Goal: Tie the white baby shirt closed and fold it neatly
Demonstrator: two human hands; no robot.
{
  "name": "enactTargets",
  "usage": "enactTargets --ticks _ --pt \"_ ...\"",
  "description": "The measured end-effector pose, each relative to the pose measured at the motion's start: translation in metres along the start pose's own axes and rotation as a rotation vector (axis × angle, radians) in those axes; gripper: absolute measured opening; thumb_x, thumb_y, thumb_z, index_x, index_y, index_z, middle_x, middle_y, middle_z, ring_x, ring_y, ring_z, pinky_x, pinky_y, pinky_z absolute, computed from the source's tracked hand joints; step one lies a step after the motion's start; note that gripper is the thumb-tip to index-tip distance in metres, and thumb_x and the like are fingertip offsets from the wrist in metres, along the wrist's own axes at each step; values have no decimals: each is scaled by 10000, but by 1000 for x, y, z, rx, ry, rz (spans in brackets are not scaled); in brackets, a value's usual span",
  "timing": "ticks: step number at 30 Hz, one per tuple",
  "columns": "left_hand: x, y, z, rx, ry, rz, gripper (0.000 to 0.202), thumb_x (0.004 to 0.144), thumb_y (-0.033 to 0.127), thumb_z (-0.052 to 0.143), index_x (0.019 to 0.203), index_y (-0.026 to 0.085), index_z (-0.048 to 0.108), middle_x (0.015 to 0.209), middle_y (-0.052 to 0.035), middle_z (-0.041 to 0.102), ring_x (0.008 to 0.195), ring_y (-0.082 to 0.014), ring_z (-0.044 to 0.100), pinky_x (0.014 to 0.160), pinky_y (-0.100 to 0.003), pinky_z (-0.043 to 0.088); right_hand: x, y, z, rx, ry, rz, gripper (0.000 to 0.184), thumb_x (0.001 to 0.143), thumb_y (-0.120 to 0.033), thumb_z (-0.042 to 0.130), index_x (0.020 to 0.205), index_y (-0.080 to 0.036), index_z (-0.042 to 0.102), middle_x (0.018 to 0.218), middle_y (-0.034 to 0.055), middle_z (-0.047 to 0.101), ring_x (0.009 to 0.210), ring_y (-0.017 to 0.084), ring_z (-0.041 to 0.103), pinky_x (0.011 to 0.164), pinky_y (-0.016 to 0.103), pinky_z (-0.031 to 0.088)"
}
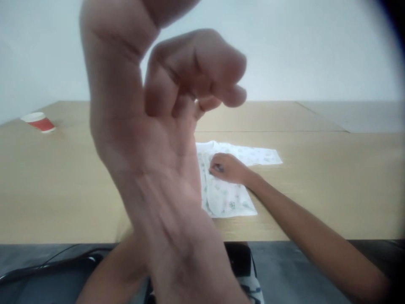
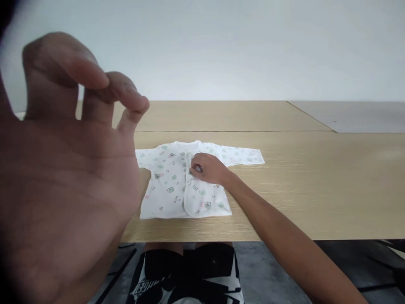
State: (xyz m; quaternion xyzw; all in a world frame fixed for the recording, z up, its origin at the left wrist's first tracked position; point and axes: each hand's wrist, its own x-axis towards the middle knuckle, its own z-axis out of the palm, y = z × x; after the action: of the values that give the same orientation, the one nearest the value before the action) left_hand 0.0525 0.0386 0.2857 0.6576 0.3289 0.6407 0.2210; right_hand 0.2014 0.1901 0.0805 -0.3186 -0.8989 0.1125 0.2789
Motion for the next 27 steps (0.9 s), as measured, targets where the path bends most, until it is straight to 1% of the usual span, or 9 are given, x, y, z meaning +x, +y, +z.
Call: enactTargets --ticks 3,7,9,13,17,18,22,25,27 --pt "-2 1 -2 56 45 -22 721 800 874 190 1422 513 247 940 -49 264 887 -222 402 1038 -447 370 -1 -1 0 -7 2 4 88 858 -215 588 825 -157 646 829 20 618 749 119 525 739 257 384" --pt "-9 1 -7 145 -36 53 716 801 860 214 1445 547 181 989 -49 236 992 -258 411 1048 -535 341 -1 0 1 -9 -17 20 81 866 -218 586 842 -170 646 850 17 621 793 127 546 763 263 401" --pt "-10 0 -6 118 -70 83 693 803 853 242 1429 555 232 987 -44 232 984 -252 410 1071 -543 336 -1 0 1 -8 -23 35 67 862 -215 595 843 -172 644 858 13 623 798 125 548 765 263 404" --pt "-8 -5 0 56 71 55 687 786 877 288 1357 507 390 949 -39 226 884 -212 384 1077 -467 361 0 0 1 -12 -26 33 71 865 -215 592 834 -173 640 854 11 622 795 124 547 763 267 404" --pt "-8 -9 -3 78 -109 166 697 766 919 209 1268 506 460 971 -35 240 946 -243 404 1122 -530 279 0 -2 0 -9 -7 18 74 865 -215 590 830 -179 646 847 10 626 780 127 545 755 271 405" --pt "-8 -10 -4 47 -115 157 700 767 922 188 1261 509 461 963 -35 244 944 -244 410 1120 -543 275 0 -2 -1 -6 -4 18 71 863 -214 592 831 -180 645 844 10 626 776 127 545 752 271 406" --pt "-6 -10 -6 -86 47 26 719 793 899 158 1327 495 421 916 -46 265 834 -201 405 1033 -472 382 0 -3 -2 -5 -11 26 69 862 -208 589 834 -179 644 844 14 625 779 129 550 749 267 409" --pt "-5 -12 -4 -42 -1 121 730 835 833 41 1382 486 378 912 -57 311 799 -209 403 942 -474 398 0 -3 -2 -9 -7 26 71 861 -210 589 834 -175 644 852 16 629 779 127 548 753 264 402" --pt "-7 -15 -5 -21 2 155 670 873 796 55 1360 496 405 965 -41 371 787 -201 402 923 -463 397 0 -2 -1 -10 -6 20 77 860 -215 588 832 -170 644 850 17 627 778 125 546 752 259 398"
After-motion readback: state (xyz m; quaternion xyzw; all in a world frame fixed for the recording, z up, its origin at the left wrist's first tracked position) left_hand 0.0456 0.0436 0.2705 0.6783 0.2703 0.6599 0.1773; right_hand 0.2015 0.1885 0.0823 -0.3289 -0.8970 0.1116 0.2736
